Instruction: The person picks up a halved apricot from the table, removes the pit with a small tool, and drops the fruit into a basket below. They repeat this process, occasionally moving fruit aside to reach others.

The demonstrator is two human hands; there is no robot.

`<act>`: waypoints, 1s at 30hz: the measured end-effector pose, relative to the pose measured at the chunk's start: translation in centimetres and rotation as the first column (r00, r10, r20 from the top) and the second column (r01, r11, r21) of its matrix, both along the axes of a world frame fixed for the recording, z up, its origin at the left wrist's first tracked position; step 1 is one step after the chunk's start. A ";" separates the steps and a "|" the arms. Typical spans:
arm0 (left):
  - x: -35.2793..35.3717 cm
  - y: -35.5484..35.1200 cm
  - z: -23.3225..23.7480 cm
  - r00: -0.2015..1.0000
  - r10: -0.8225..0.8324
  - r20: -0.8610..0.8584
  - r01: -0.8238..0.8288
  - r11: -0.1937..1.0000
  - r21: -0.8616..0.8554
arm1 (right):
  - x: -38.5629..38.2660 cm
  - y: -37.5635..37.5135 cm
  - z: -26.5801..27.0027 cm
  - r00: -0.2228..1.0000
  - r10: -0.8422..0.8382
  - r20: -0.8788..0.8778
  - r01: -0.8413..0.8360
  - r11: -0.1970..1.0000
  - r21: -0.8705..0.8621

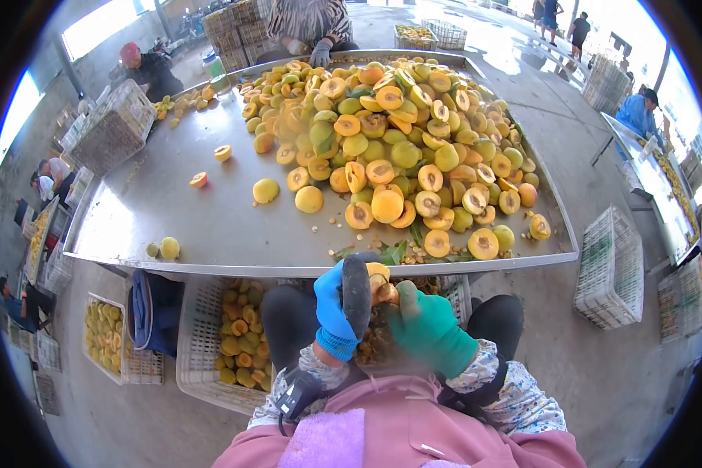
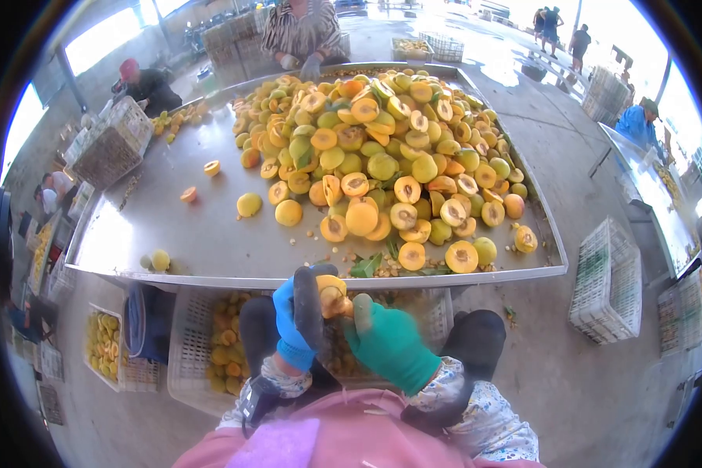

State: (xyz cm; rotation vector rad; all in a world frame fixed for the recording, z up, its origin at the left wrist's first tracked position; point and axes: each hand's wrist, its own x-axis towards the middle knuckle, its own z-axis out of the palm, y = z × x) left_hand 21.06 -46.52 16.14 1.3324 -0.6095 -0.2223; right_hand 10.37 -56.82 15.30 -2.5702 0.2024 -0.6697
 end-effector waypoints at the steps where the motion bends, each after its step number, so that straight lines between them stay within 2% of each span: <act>1: 0.0 0.2 0.3 0.997 0.019 0.076 -0.024 0.998 0.061 | 0.0 0.0 -0.4 1.000 0.031 -0.004 -0.031 0.995 0.090; 2: 0.1 0.3 0.3 0.997 0.017 0.079 -0.022 0.998 0.063 | 0.1 0.3 -1.2 1.000 0.029 -0.001 -0.029 0.995 0.092; 4: 0.7 0.4 0.1 0.992 -0.034 0.124 0.013 0.987 0.161 | 0.2 1.1 -2.6 0.999 0.026 -0.024 -0.018 0.948 0.317; 5: 1.0 0.4 0.0 0.992 -0.038 0.123 0.018 0.987 0.161 | 0.1 1.3 -2.6 0.999 0.022 -0.024 -0.013 0.948 0.317; 7: 1.6 0.4 -0.2 0.978 -0.115 0.174 0.071 0.969 0.238 | -0.2 1.9 -2.0 0.997 0.061 -0.038 -0.026 0.802 0.596; 8: 2.1 0.3 -0.5 0.977 -0.118 0.175 0.074 0.968 0.239 | -0.2 1.9 -2.4 0.998 0.058 -0.036 -0.025 0.801 0.598; 10: 2.7 0.2 -1.7 0.977 -0.214 0.000 0.205 0.939 0.275 | -0.5 2.3 -3.6 0.997 -0.060 -0.057 0.080 0.888 0.452; 11: 3.3 0.1 -2.7 0.975 -0.221 0.000 0.212 0.937 0.276 | -0.3 2.2 -3.4 0.996 -0.067 -0.057 0.086 0.887 0.453; 13: 4.0 -0.4 -4.8 0.973 -0.232 0.020 0.207 0.901 0.381 | -0.2 1.4 -2.9 0.943 -0.025 -0.331 0.219 0.796 0.564; 14: 3.1 -0.8 -5.1 0.970 -0.106 0.217 0.040 0.956 0.290 | 0.0 1.2 -4.0 0.962 -0.002 -0.274 0.149 0.842 0.518; 15: 3.9 -1.4 -8.8 0.960 -0.133 -0.247 0.173 0.974 0.148 | 0.1 1.0 -5.1 0.973 -0.044 -0.226 0.141 0.888 0.438; 16: 2.8 -2.1 -7.1 0.882 -0.181 -0.436 0.185 0.982 -0.033 | 0.0 0.8 -5.2 0.994 0.016 -0.105 0.027 0.919 0.394; 17: 3.4 -2.4 -8.5 0.893 -0.200 -0.403 0.192 0.979 -0.060 | 0.0 0.8 -5.3 0.997 -0.017 -0.073 0.050 0.876 0.480; 18: 1.7 -3.5 -6.7 0.933 -0.028 -0.358 0.044 0.998 0.036 | 0.5 0.7 -6.9 0.992 -0.001 -0.129 0.068 0.851 0.521; 19: 2.4 -3.9 -8.5 0.927 -0.074 -0.368 0.075 0.997 -0.013 | 0.2 0.4 -5.7 0.980 0.059 -0.191 0.084 0.747 0.659; 20: 2.3 -4.7 -8.5 0.955 0.053 -0.290 -0.006 0.987 0.158 | 0.5 0.5 -6.4 0.982 0.002 -0.187 0.124 0.743 0.658; 21: 2.2 -4.9 -8.2 0.964 0.055 -0.261 -0.013 0.987 0.162 | -0.1 0.2 -4.6 0.983 0.040 -0.182 0.116 0.631 0.767; 22: 1.9 -5.4 -8.0 0.966 0.008 -0.257 0.027 0.991 0.132 | -0.3 0.2 -4.3 0.964 0.017 -0.265 0.203 0.595 0.778; 24: 1.4 -6.1 -7.7 0.962 -0.088 -0.257 0.112 0.991 0.079 | -1.9 -1.0 -2.4 0.947 0.182 -0.264 0.181 0.375 0.909; 28: 0.6 -7.1 -7.6 0.937 -0.208 -0.280 0.219 0.976 0.006 | -3.8 -2.1 -0.6 0.974 0.133 -0.181 0.140 0.273 0.952; 30: 0.3 -7.2 -7.8 0.920 -0.250 -0.303 0.255 0.967 -0.021 | -4.5 -3.2 0.7 0.901 0.406 -0.153 0.203 -0.083 0.976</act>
